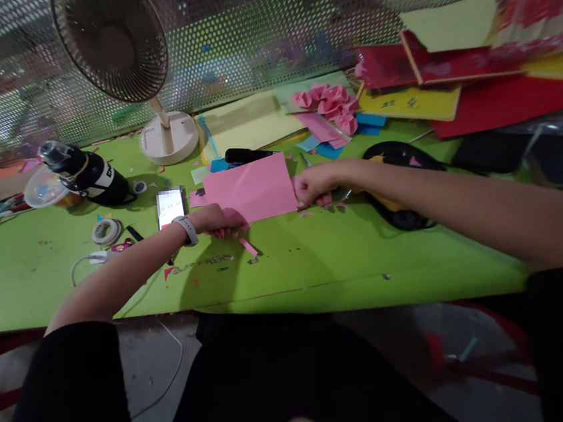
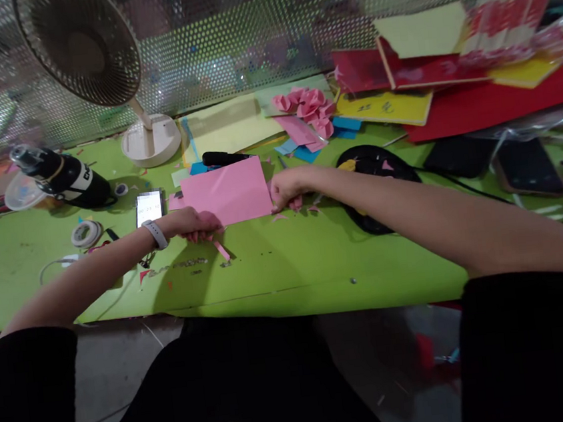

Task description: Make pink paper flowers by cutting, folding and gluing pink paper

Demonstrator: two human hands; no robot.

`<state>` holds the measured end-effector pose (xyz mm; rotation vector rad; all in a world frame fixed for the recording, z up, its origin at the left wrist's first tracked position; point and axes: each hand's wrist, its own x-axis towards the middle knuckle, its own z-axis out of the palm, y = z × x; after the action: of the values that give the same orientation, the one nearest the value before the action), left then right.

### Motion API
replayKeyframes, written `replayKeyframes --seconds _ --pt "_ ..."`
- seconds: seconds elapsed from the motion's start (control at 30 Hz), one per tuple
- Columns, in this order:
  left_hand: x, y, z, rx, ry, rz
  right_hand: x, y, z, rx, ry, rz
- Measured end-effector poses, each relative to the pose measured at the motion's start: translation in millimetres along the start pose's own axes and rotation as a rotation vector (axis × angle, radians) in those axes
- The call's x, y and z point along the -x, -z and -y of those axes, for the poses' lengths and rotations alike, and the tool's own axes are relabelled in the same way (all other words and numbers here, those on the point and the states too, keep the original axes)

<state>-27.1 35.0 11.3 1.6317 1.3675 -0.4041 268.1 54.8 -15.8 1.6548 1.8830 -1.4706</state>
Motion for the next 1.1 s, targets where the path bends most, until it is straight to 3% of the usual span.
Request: replayKeyframes --seconds 0.1,0.37,0.67,0.8,0.87,0.9,0.97,1.03,1.1 --pt "10.4 8.1 13.0 -0.020 0.019 0.014 1.0 1.4 2.1 0.101 -0.075 0.017" --pt "17.2 24.9 35.7 -0.074 0.074 0.046 2.3 2.1 1.6 0.115 -0.017 0.033" --pt "22.5 32.2 46.2 -0.196 0.101 0.018 6.6 -0.4 7.6 0.163 -0.039 0.022" --pt "27.9 38.6 38.4 -0.238 0.094 0.005 25.0 10.2 18.8 0.146 -0.036 0.044" --pt "35.1 39.1 27.7 -0.305 0.076 -0.093 47.3 18.9 21.9 0.163 0.027 -0.093" --pt "39.1 36.8 21.7 -0.381 0.043 -0.190 61.5 22.2 21.4 0.181 0.072 -0.221" --pt "44.7 25.9 11.3 -0.522 -0.081 -0.492 92.3 23.1 14.5 0.250 0.115 -0.543" --pt "43.4 7.2 5.6 -0.515 -0.241 -0.675 119.7 14.3 -0.7 0.312 0.043 -0.877" --pt "33.9 -14.9 4.8 -0.479 -0.481 -0.724 137.9 -2.3 -22.2 0.273 -0.080 -1.002"
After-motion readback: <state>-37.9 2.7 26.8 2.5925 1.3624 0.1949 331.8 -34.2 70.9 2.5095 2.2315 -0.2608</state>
